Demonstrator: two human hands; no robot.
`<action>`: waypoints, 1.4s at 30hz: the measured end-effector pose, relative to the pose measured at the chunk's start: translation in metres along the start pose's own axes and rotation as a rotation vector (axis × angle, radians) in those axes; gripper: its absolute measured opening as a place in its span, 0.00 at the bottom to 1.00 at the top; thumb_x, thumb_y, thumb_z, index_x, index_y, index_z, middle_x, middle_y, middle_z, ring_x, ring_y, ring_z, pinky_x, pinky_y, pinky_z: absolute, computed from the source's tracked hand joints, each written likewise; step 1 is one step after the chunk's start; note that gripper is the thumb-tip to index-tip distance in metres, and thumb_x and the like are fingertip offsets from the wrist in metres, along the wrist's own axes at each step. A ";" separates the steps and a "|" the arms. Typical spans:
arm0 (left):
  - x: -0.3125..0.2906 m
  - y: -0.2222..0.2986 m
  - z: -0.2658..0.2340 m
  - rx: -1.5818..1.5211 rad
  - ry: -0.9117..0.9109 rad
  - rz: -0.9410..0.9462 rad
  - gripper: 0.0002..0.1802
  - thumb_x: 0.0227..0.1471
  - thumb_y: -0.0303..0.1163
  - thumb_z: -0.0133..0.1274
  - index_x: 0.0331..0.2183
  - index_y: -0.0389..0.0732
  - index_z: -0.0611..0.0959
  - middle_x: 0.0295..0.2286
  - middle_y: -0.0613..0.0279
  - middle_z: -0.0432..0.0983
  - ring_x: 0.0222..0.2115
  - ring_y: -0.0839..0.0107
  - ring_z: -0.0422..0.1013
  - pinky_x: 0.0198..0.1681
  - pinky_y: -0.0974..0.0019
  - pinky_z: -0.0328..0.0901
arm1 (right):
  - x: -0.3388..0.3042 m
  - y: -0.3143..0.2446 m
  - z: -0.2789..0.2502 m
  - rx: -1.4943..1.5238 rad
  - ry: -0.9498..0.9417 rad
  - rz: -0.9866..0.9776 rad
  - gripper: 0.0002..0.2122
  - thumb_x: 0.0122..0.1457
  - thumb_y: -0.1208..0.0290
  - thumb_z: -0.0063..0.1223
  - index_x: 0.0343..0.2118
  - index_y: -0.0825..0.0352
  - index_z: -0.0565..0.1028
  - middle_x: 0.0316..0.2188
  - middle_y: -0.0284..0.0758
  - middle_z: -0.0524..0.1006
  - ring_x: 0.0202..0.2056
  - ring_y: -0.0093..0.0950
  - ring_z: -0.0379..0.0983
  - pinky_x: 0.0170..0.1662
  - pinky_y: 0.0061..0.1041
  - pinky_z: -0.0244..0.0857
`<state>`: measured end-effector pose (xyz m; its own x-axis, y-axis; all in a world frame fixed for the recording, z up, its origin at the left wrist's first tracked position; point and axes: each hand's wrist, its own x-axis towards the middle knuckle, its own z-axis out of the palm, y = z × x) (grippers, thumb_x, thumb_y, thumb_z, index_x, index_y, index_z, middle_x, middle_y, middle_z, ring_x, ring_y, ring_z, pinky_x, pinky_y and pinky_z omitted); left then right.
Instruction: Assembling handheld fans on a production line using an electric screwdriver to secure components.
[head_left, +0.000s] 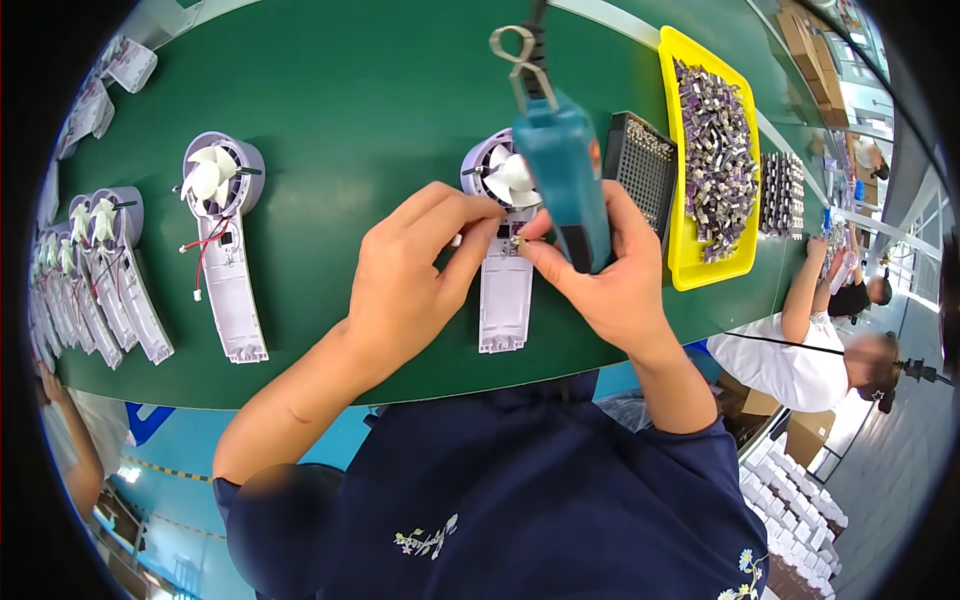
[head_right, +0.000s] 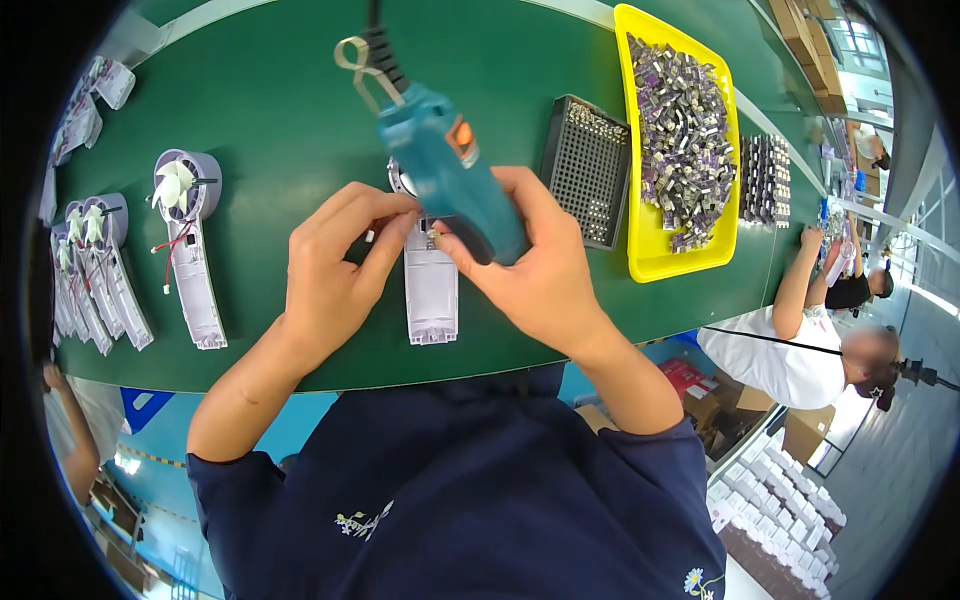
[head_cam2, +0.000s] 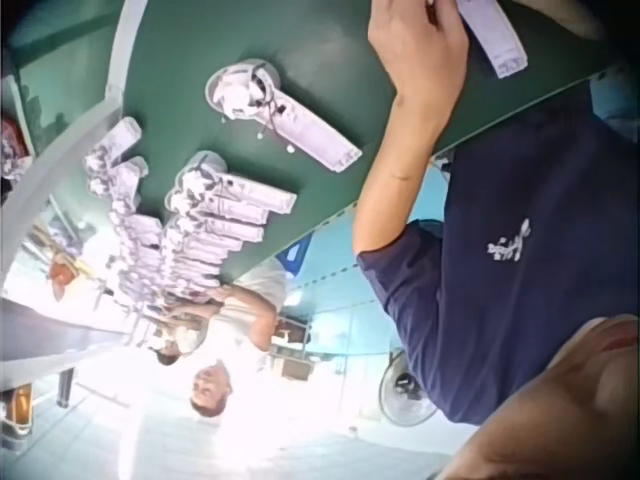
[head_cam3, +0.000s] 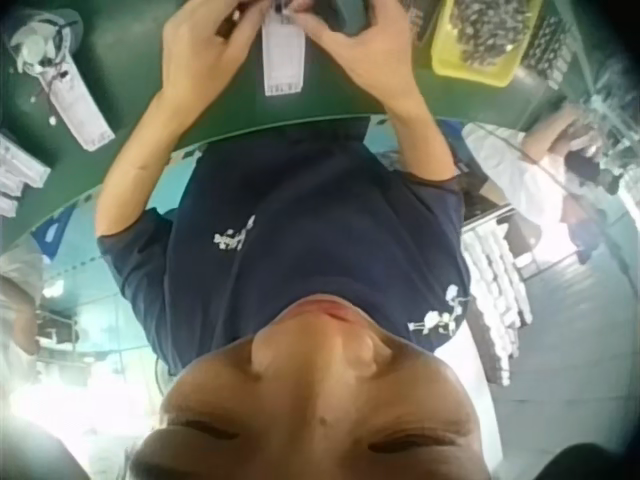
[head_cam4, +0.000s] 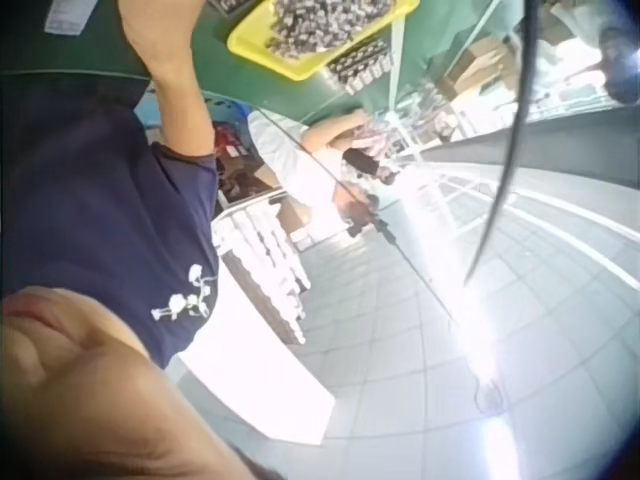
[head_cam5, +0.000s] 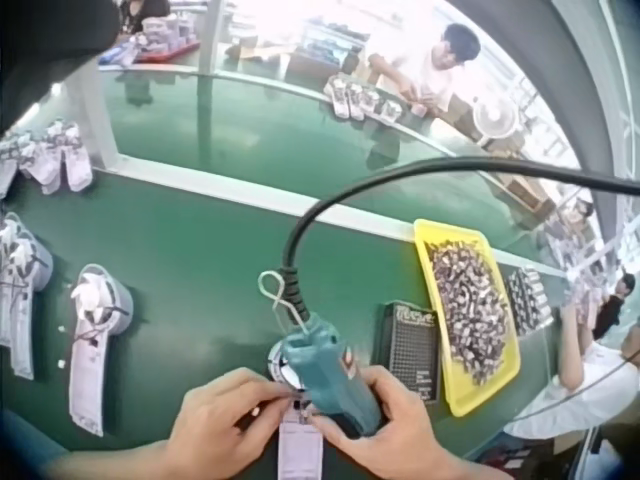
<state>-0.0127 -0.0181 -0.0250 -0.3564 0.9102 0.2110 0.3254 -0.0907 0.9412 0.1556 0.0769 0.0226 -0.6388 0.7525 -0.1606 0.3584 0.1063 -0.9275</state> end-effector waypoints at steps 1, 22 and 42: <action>0.000 0.001 -0.001 -0.003 -0.005 -0.004 0.06 0.51 0.19 0.58 0.34 0.34 0.83 0.28 0.58 0.77 0.26 0.66 0.74 0.31 0.67 0.69 | -0.001 -0.002 0.002 -0.059 -0.010 -0.009 0.17 0.53 0.82 0.66 0.44 0.70 0.71 0.35 0.33 0.80 0.38 0.19 0.76 0.46 0.21 0.71; 0.001 0.001 -0.011 0.040 -0.041 0.072 0.10 0.47 0.15 0.58 0.34 0.34 0.81 0.29 0.56 0.75 0.26 0.59 0.75 0.28 0.62 0.69 | -0.005 0.001 0.012 -0.349 -0.001 -0.114 0.21 0.51 0.75 0.69 0.46 0.68 0.71 0.36 0.38 0.81 0.37 0.27 0.81 0.41 0.25 0.73; 0.003 0.011 -0.001 0.156 -0.155 -0.007 0.16 0.38 0.21 0.70 0.33 0.36 0.84 0.30 0.61 0.75 0.25 0.69 0.72 0.29 0.67 0.68 | -0.024 -0.005 -0.092 0.650 0.356 -0.759 0.41 0.60 0.29 0.38 0.64 0.61 0.55 0.35 0.34 0.71 0.21 0.27 0.70 0.23 0.30 0.67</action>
<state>-0.0113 -0.0166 -0.0132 -0.2243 0.9628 0.1505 0.4595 -0.0317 0.8876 0.2315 0.1181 0.0618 -0.2688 0.7930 0.5467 -0.5508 0.3390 -0.7627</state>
